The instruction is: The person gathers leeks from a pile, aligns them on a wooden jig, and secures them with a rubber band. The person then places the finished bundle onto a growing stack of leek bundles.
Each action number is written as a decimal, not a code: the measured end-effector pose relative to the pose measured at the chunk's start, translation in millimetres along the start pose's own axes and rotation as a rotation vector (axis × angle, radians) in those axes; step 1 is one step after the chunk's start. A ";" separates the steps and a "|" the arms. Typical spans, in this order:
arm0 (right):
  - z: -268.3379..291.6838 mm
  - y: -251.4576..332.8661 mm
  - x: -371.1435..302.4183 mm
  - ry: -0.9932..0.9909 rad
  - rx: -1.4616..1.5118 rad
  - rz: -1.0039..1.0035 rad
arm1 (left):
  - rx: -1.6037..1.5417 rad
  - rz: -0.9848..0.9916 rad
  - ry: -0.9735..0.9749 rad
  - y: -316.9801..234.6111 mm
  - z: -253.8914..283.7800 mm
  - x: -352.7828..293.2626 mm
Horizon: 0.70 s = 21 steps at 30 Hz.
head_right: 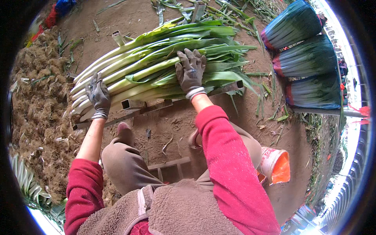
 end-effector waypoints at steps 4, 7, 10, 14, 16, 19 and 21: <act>19.9 -16.4 13.9 -0.018 0.116 0.039 | -0.056 -0.056 -0.093 -1.9 3.6 -0.6; 2.3 -83.2 9.5 -0.101 -0.116 -0.399 | -0.054 -0.054 -0.112 0.9 0.1 -4.3; -37.2 -119.0 -8.2 0.013 -0.168 -0.534 | -0.038 -0.059 -0.121 -0.8 -0.8 -1.6; -27.4 -129.6 1.6 -0.015 -0.097 -0.472 | -0.125 -0.016 0.098 0.1 13.7 1.6; -15.1 -142.3 14.5 0.191 0.430 -0.724 | -0.569 0.076 0.122 12.0 42.2 -3.5; 52.3 -105.9 32.8 0.025 0.221 -0.407 | -0.592 0.005 0.112 31.7 125.9 -48.3; 85.1 -82.8 33.9 -0.026 0.306 -0.350 | -0.498 -0.041 0.222 49.8 169.9 -81.5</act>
Point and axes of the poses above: each hand's wrist, its own x-axis towards the middle knuckle, its own z-axis out of the back of the hand, y = z × x, the point moved 7 cm from there along x, towards the middle knuckle, and after that the axes turned 12 degrees about -z, right-handed, at the moved point
